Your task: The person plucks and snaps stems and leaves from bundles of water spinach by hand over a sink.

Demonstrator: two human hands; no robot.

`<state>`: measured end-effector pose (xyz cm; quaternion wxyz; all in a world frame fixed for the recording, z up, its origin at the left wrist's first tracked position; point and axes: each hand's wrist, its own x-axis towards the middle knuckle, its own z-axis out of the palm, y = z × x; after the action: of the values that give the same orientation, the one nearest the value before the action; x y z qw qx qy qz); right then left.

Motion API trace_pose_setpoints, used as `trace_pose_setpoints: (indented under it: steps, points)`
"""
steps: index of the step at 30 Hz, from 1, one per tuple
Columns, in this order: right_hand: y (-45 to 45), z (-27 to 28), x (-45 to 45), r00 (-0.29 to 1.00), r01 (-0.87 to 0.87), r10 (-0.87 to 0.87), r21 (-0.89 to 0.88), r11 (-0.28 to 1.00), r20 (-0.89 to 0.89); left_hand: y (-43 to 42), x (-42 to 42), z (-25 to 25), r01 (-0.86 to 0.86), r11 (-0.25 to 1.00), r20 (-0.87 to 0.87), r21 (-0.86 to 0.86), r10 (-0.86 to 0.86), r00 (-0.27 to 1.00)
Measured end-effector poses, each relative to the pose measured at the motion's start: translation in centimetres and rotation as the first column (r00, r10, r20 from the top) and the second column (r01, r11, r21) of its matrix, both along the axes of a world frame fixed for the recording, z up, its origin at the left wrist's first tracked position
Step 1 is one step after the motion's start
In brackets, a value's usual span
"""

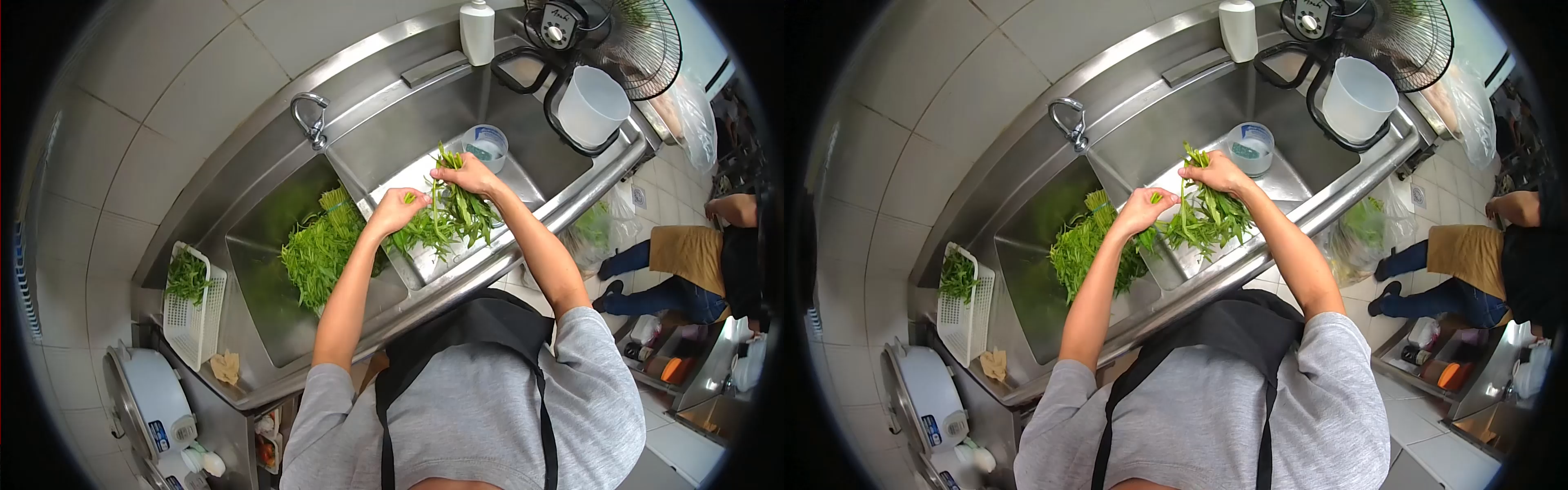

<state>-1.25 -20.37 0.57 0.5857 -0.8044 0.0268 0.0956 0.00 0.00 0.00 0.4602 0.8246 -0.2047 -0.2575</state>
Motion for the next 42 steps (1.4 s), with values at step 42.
trace_pose_setpoints:
  steps: [42]
  points:
    - [0.9, -2.2, -1.5, 0.878, 0.421, -0.427, 0.078, 0.904, 0.216, -1.2, 6.3, -9.5, -0.694, 0.702, -0.585, -0.160, 0.499, 0.639]
